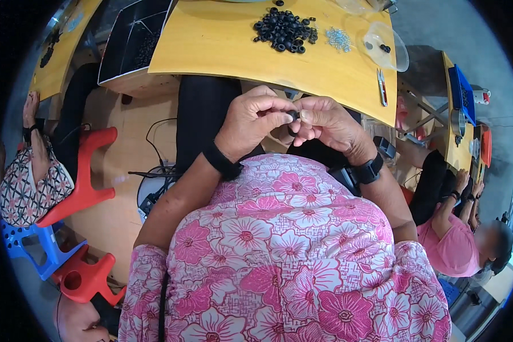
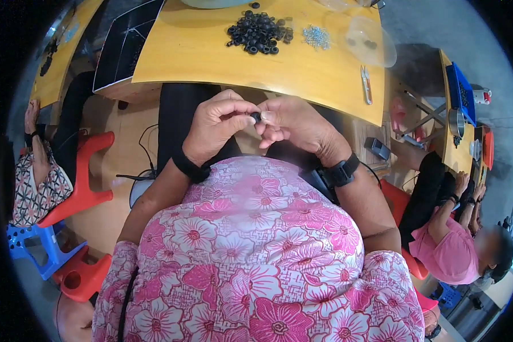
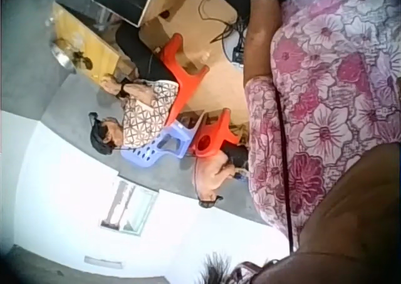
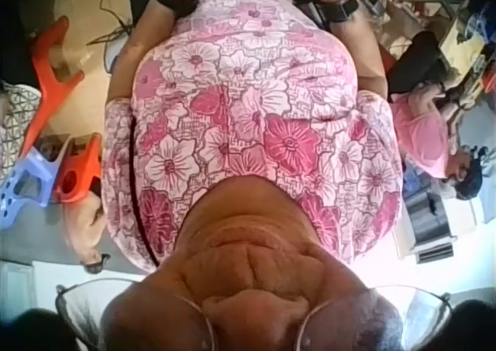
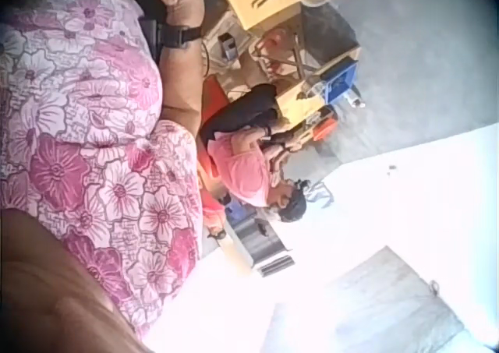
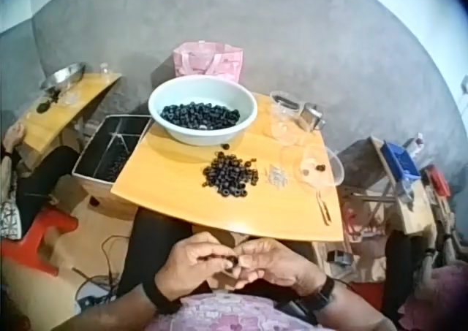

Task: Manually assembling small metal eyelets into black plastic rings at a manufacturing workstation.

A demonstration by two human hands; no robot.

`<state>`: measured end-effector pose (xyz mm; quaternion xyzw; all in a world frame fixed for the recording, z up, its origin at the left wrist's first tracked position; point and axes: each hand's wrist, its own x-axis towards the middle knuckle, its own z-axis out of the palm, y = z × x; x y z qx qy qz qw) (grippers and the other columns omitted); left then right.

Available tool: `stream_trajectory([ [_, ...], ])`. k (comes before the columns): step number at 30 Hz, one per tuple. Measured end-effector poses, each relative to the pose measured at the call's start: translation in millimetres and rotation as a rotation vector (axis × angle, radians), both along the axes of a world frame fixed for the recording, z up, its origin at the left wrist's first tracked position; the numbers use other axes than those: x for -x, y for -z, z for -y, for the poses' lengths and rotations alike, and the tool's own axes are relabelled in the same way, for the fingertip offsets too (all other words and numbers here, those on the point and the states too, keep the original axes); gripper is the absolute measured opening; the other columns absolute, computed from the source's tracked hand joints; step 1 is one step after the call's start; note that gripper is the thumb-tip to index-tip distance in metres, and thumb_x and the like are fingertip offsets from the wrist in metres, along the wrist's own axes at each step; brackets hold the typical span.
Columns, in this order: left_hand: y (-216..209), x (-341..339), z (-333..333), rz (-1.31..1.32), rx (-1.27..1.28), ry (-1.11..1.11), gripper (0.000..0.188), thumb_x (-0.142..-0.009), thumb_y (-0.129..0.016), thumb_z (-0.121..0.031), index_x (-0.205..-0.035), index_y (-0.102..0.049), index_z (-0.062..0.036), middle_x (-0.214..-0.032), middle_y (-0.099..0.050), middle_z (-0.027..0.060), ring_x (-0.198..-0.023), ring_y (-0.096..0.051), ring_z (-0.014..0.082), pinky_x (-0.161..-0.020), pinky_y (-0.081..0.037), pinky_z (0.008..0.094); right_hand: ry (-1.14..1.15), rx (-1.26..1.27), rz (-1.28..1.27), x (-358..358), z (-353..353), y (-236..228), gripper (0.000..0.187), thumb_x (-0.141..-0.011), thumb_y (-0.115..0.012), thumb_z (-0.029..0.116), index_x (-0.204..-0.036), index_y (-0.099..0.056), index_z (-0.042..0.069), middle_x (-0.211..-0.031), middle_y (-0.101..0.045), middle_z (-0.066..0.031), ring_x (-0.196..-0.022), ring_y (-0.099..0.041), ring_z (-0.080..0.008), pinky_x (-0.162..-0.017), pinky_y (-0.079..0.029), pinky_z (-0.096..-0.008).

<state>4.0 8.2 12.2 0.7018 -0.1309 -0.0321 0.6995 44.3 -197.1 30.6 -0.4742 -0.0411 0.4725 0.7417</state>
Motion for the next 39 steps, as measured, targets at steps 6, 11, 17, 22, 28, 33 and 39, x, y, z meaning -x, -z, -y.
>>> stream_trajectory([
  [6, 6, -1, 0, 0.013, 0.052, 0.005, 0.021, -0.078, -0.064, 0.006, -0.098, -0.069, 0.0005, -0.084, -0.058, 0.0026, -0.078, -0.055, 0.01, -0.071, -0.045, 0.0228, 0.02, 0.073, 0.09, 0, -1, -2, 0.028, -0.089, -0.064, 0.023, -0.099, -0.059, -0.003, -0.081, -0.062, -0.0064, -0.066, -0.065, -0.0159, -0.063, -0.054, -0.0233],
  [11, -2, 0, 2, -0.135, 0.03, 0.028, 0.037, -0.08, -0.067, 0.002, -0.116, -0.063, -0.0005, -0.086, -0.056, -0.0012, -0.079, -0.053, 0.0061, -0.072, -0.044, 0.02, 0.049, 0.171, 0.255, 2, -7, -13, 0.019, -0.089, -0.061, 0.014, -0.098, -0.06, -0.002, -0.077, -0.06, -0.0036, -0.065, -0.063, -0.0126, -0.061, -0.05, -0.0222],
  [17, -4, 6, 6, -0.187, 0.142, 0.104, 0.053, -0.083, -0.07, -0.01, -0.13, -0.05, 0.0039, -0.09, -0.053, -0.0028, -0.075, -0.045, 0.0027, -0.069, -0.041, 0.0182, 0.048, 0.346, 0.589, 11, -14, -25, 0.009, -0.088, -0.056, 0.003, -0.095, -0.058, -0.002, -0.074, -0.056, -0.0016, -0.063, -0.053, -0.0075, -0.058, -0.046, -0.0224],
  [22, -6, 5, 4, -0.044, 0.034, 0.067, 0.05, -0.084, -0.07, -0.014, -0.127, -0.052, 0.0034, -0.09, -0.054, 0.0017, -0.073, -0.051, 0.0056, -0.066, -0.046, 0.0194, 0.099, 0.391, 0.784, 18, -18, -28, 0.01, -0.087, -0.057, 0.003, -0.096, -0.057, -0.002, -0.073, -0.056, -0.0016, -0.063, -0.053, -0.0076, -0.058, -0.046, -0.0229],
  [28, -14, 7, 3, -0.058, 0.101, 0.074, 0.047, -0.084, -0.069, -0.012, -0.125, -0.053, 0.005, -0.094, -0.057, 0.007, -0.073, -0.059, 0.0078, -0.061, -0.052, 0.0209, 0.118, 0.465, 0.87, 19, -21, -28, 0.014, -0.085, -0.059, 0.002, -0.099, -0.058, -0.001, -0.073, -0.056, -0.0023, -0.062, -0.052, -0.0075, -0.058, -0.046, -0.0238],
  [33, -14, 7, 3, -0.047, 0.128, 0.055, 0.045, -0.085, -0.068, -0.009, -0.125, -0.053, 0.0049, -0.097, -0.056, 0.0069, -0.075, -0.059, 0.008, -0.062, -0.052, 0.0208, 0.131, 0.452, 0.827, 20, -23, -28, 0.017, -0.085, -0.059, 0.002, -0.101, -0.059, -0.001, -0.074, -0.057, -0.0024, -0.061, -0.053, -0.0078, -0.058, -0.047, -0.0241],
  [39, -14, 8, 8, -0.103, 0.191, 0.012, 0.048, -0.084, -0.069, -0.011, -0.127, -0.054, 0.0023, -0.091, -0.052, -0.0021, -0.078, -0.045, 0.0046, -0.071, -0.04, 0.0188, 0.194, 0.43, 0.836, 19, -24, -25, 0.019, -0.086, -0.058, 0.003, -0.104, -0.059, -0.002, -0.076, -0.059, -0.0031, -0.063, -0.054, -0.0083, -0.059, -0.048, -0.0238],
])
